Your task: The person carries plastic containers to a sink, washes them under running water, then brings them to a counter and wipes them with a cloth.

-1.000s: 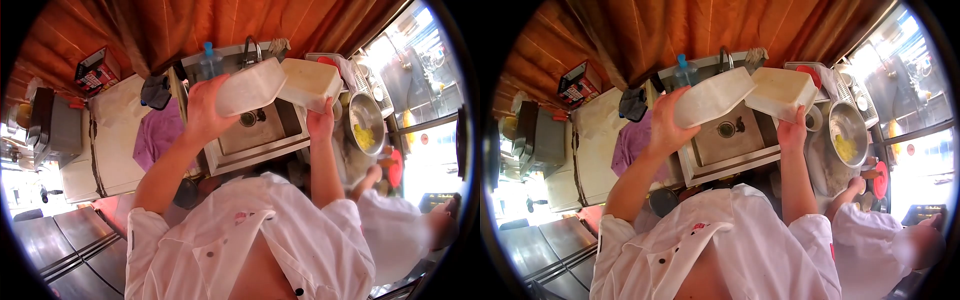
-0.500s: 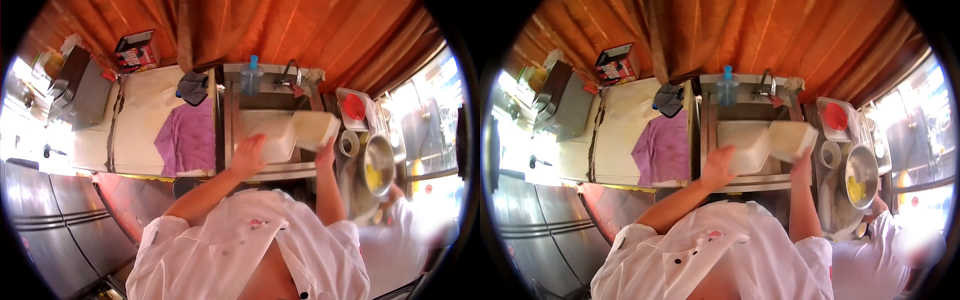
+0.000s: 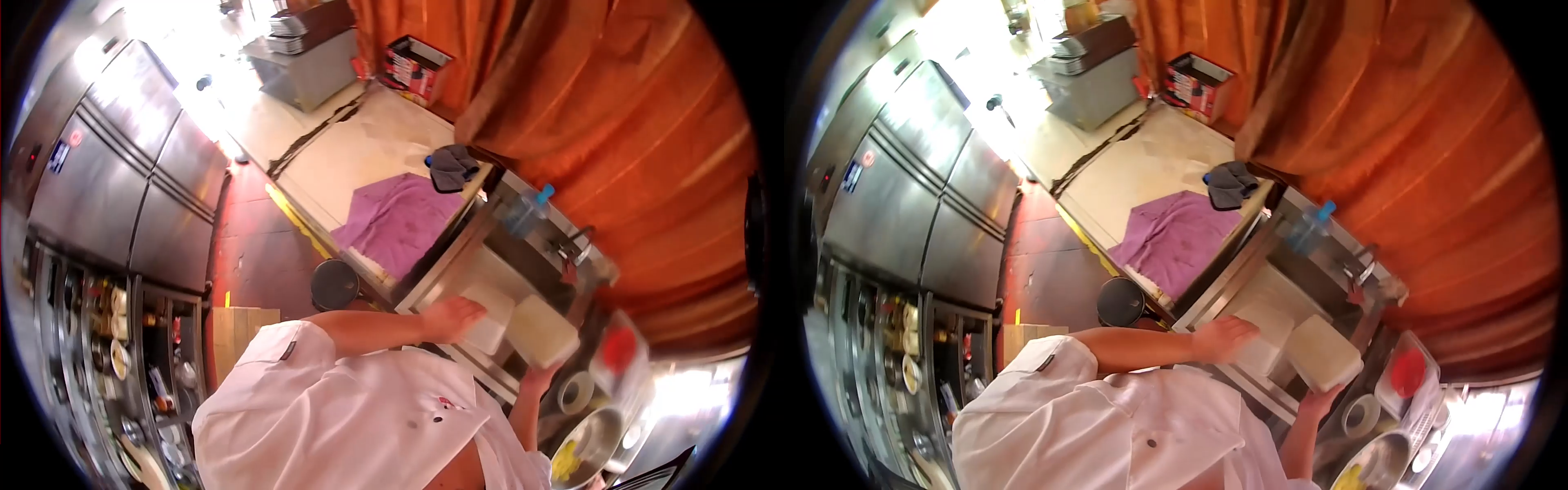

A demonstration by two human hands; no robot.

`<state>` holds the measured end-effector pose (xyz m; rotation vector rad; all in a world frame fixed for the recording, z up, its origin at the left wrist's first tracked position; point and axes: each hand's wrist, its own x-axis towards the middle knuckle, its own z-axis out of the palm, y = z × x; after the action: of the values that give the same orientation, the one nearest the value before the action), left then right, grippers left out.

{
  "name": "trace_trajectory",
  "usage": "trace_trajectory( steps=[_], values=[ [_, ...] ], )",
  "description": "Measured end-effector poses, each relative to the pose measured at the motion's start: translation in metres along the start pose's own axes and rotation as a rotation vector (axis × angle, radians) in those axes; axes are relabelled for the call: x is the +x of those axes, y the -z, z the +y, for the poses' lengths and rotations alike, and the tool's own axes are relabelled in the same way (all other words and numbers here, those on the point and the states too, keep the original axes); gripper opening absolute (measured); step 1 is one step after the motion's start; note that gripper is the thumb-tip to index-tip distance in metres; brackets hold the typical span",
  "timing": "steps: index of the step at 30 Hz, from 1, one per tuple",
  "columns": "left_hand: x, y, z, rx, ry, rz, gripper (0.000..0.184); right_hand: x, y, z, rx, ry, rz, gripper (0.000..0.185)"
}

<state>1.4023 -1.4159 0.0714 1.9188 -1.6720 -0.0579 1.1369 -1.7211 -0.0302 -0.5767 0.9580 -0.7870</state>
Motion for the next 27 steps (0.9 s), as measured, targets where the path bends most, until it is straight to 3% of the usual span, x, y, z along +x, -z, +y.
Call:
trace_trajectory(
  steps=[1, 4, 6, 7, 10, 11, 14, 16, 18, 19, 22, 24, 26, 27],
  values=[
    [0.004, -0.014, 0.003, 0.064, 0.097, -0.064, 0.077, 0.011, 0.008, 0.002, -0.11, -0.011, -0.061, 0.075],
    [0.012, -0.034, -0.001, 0.032, 0.039, -0.064, 0.072, 0.052, 0.038, -0.001, -0.452, -0.094, -0.099, 0.078],
    [0.014, -0.029, 0.011, 0.088, 0.09, -0.033, 0.071, 0.041, 0.023, -0.012, 0.029, -0.067, -0.057, 0.076],
    [0.012, -0.028, 0.02, 0.11, 0.113, -0.024, 0.071, 0.024, 0.01, -0.015, -0.029, -0.061, 0.112, 0.074],
    [0.011, -0.045, 0.012, 0.048, 0.118, -0.102, 0.06, 0.028, 0.026, 0.003, -0.226, -0.259, 0.182, 0.074],
    [0.012, -0.042, 0.015, 0.108, 0.11, -0.063, 0.061, 0.056, 0.061, 0.013, -0.326, -0.031, -0.176, 0.074],
    [0.009, -0.034, 0.026, 0.211, 0.102, 0.001, 0.064, 0.059, 0.059, 0.006, -0.096, -0.074, 0.124, 0.073],
    [0.01, -0.034, 0.023, 0.193, 0.133, 0.0, 0.068, 0.055, 0.066, 0.011, -0.433, -0.033, 0.135, 0.074],
    [0.018, -0.037, 0.018, 0.221, 0.123, 0.038, 0.071, 0.056, 0.058, -0.001, -0.185, -0.066, 0.023, 0.069],
    [0.018, -0.041, 0.022, 0.223, 0.119, 0.05, 0.072, 0.026, 0.025, -0.02, -0.171, -0.084, 0.2, 0.069],
    [0.028, -0.019, 0.038, 0.169, 0.245, -0.033, 0.071, 0.035, 0.04, -0.014, -0.411, -0.177, 0.291, 0.077],
    [0.027, -0.02, 0.036, 0.214, 0.201, 0.019, 0.068, 0.038, 0.039, -0.017, -0.383, -0.07, 0.124, 0.075],
    [0.017, -0.035, 0.039, 0.194, 0.188, 0.073, 0.067, 0.048, 0.043, -0.026, -0.107, -0.093, 0.088, 0.07],
    [0.012, -0.044, 0.031, 0.163, 0.188, 0.109, 0.066, 0.046, 0.044, -0.029, -0.376, -0.017, 0.075, 0.071]
  ],
)
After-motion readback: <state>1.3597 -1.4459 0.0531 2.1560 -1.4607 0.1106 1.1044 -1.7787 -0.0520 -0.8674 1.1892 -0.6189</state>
